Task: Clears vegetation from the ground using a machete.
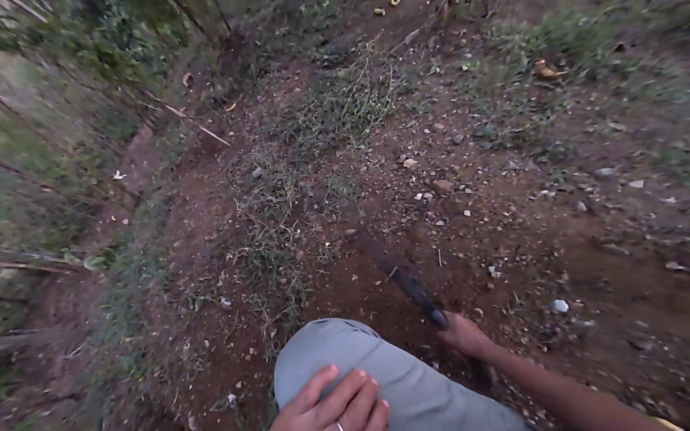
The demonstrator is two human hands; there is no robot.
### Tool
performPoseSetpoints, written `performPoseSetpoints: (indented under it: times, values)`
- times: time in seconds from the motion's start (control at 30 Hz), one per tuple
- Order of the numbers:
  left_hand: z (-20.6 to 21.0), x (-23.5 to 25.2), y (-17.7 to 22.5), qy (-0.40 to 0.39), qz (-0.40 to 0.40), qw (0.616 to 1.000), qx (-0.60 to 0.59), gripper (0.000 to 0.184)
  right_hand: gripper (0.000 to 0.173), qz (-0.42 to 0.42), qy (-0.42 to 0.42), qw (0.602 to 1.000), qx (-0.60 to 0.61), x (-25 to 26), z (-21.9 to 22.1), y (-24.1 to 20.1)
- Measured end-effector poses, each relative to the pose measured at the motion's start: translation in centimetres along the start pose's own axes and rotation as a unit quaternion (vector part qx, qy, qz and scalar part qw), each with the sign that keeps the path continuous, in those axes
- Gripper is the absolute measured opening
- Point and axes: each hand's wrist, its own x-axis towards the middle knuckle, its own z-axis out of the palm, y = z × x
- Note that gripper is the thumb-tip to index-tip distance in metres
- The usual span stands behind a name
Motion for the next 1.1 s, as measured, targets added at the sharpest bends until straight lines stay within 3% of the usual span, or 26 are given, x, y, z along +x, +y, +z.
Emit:
performPoseSetpoints:
  times: [0.07, 0.13, 0.23, 0.3, 0.33, 0.43, 0.53, 0.63, 0.73, 0.77, 0.8, 0.9, 0.97, 1.03, 1.1]
  values:
    - [0.1, 0.0, 0.1, 0.003, -0.002, 1.0, -0.003, 0.039, 0.045, -0.008, 0.023, 1.0, 0.001, -1.2, -1.5, 0.4]
    - [0.0, -0.1, 0.1, 0.003, -0.001, 1.0, -0.001, 0.039, 0.041, -0.007, 0.08, 0.992, 0.097, -1.1, -2.0, 0.3]
    - [0.0, -0.2, -0.1, 0.008, -0.001, 1.0, -0.001, 0.039, 0.041, 0.022, 0.179, 0.927, 0.329, 0.4, -1.2, -2.0]
    - [0.1, -0.2, -0.1, 0.012, -0.001, 1.0, -0.002, 0.039, 0.042, 0.045, 0.219, 0.885, 0.408, 1.9, 0.2, -3.3]
    - [0.1, -0.2, -0.1, 0.013, 0.0, 1.0, -0.001, 0.039, 0.042, 0.052, 0.213, 0.901, 0.375, 2.3, 0.7, -3.1]
    - [0.2, -0.2, -0.3, 0.016, 0.005, 1.0, -0.003, 0.038, 0.047, 0.069, 0.106, 0.986, 0.107, 1.0, -0.2, -0.7]
    - [0.3, -0.2, -0.4, 0.015, 0.01, 1.0, -0.003, 0.039, 0.046, 0.036, 0.077, 0.996, 0.008, -1.1, -2.8, 1.2]
    - [0.3, -0.2, -0.5, 0.013, 0.011, 1.0, -0.002, 0.039, 0.042, 0.028, 0.15, 0.977, 0.146, -1.7, -2.8, 1.2]
    - [0.2, -0.2, -0.5, 0.014, 0.013, 1.0, -0.001, 0.038, 0.045, 0.033, 0.263, 0.882, 0.391, -0.9, -0.3, -2.2]
    - [0.2, -0.2, -0.5, 0.016, 0.015, 1.0, -0.001, 0.038, 0.047, 0.039, 0.287, 0.847, 0.446, -0.2, 0.6, -3.2]
    - [0.3, -0.1, -0.5, 0.018, 0.016, 1.0, 0.001, 0.038, 0.049, 0.05, 0.291, 0.836, 0.462, 0.4, 1.4, -3.7]
    - [0.4, -0.2, -0.6, 0.024, 0.018, 1.0, 0.0, 0.038, 0.045, 0.082, 0.18, 0.922, 0.332, 0.8, 2.6, -2.1]
    - [0.4, -0.2, -0.7, 0.022, 0.015, 1.0, -0.002, 0.038, 0.043, 0.083, 0.126, 0.949, 0.276, -0.2, 1.8, -0.7]
    - [0.3, -0.3, -0.6, 0.019, 0.01, 1.0, -0.008, 0.04, 0.035, 0.058, 0.141, 0.938, 0.313, -1.8, 0.8, -0.3]
    - [0.3, -0.5, -0.5, 0.018, 0.011, 1.0, -0.008, 0.04, 0.034, 0.055, 0.187, 0.901, 0.388, -2.7, 0.5, -1.2]
